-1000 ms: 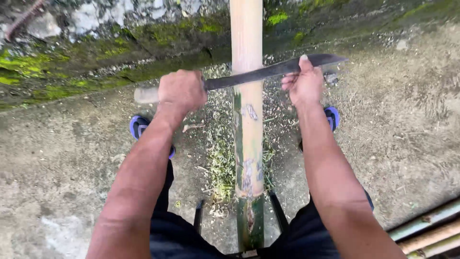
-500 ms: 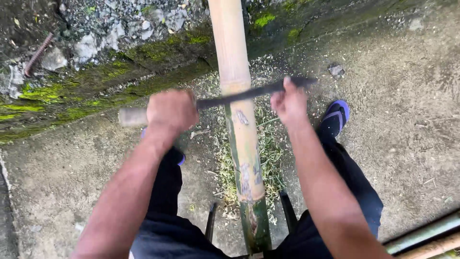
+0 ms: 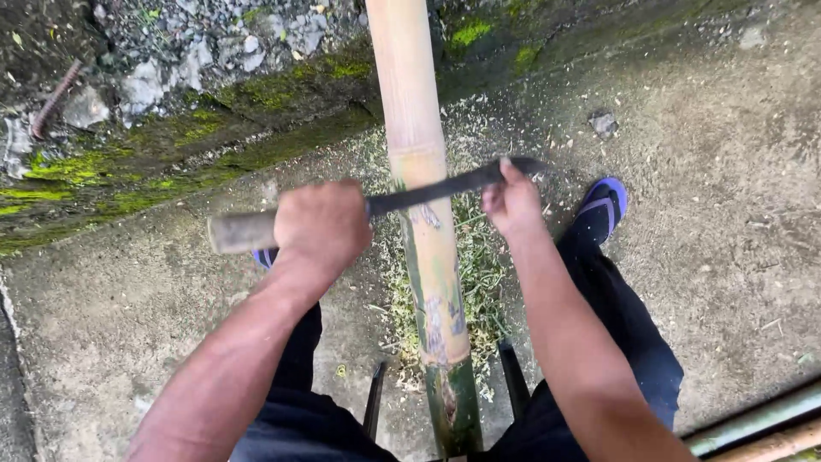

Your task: Scraping the outer green layer off a bamboo pole using a large knife.

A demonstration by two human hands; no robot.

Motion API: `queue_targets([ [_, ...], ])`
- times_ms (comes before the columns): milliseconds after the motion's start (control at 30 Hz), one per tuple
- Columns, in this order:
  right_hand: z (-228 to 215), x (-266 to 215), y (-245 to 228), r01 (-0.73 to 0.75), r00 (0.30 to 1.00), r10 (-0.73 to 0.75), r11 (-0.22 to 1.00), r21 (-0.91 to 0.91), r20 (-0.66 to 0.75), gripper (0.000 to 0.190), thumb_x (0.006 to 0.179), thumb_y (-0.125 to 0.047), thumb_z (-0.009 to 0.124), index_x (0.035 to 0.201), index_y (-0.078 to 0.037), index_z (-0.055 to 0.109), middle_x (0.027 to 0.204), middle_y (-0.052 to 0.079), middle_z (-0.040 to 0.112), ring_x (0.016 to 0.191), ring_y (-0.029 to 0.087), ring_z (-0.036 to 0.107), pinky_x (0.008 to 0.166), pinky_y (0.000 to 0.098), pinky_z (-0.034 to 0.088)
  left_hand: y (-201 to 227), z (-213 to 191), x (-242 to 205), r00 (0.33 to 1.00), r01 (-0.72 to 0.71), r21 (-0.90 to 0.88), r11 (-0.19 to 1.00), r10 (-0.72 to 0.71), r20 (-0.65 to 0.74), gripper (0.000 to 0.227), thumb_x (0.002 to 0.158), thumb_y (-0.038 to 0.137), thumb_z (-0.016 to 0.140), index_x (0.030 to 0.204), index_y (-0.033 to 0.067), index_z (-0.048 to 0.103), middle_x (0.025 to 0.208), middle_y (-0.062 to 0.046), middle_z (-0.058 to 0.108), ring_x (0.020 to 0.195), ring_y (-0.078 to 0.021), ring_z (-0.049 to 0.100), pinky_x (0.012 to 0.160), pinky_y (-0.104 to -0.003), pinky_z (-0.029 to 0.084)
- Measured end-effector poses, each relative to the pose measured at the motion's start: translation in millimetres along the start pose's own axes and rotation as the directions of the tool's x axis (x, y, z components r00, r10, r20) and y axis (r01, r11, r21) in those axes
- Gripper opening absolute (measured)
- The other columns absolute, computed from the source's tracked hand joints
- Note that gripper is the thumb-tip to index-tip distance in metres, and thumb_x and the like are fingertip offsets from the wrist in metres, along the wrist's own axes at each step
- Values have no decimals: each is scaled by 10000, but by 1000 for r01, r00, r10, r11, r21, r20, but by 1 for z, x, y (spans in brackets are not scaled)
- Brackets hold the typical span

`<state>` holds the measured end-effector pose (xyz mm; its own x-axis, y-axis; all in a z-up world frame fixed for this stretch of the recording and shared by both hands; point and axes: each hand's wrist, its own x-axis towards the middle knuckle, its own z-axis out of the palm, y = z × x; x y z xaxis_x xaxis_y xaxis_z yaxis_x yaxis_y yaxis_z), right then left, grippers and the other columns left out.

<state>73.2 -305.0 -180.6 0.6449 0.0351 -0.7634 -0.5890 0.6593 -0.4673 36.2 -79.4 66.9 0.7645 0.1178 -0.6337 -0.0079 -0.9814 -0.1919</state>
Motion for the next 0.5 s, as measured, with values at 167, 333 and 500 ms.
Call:
queue_targets([
  [167,8,38,-1,9,998,-14,996,93,54,183,1061,-233,568,959,-81,579,678,30,627,442,107,542,364,241,435,4,-10,30,985,-30,44,999,37,-168,163,951,198,634,1002,124,769,959,-90,753,891,-248,739,738,-403,584],
  [333,-2,15,3,-1,996,-7,996,88,90,200,1052,-255,528,943,-91,560,633,35,586,399,143,526,335,277,430,-1,-13,-4,992,-4,72,997,-5,125,253,1079,248,498,1148,65,658,954,-97,776,821,-194,782,690,-372,630],
  [500,8,45,-30,124,987,-124,992,9,99,191,1089,-208,539,993,-46,573,727,52,632,452,142,540,385,282,452,1,2,42,997,41,-94,995,-46,-57,225,994,217,585,1026,78,760,975,-136,763,845,-258,759,757,-403,617],
])
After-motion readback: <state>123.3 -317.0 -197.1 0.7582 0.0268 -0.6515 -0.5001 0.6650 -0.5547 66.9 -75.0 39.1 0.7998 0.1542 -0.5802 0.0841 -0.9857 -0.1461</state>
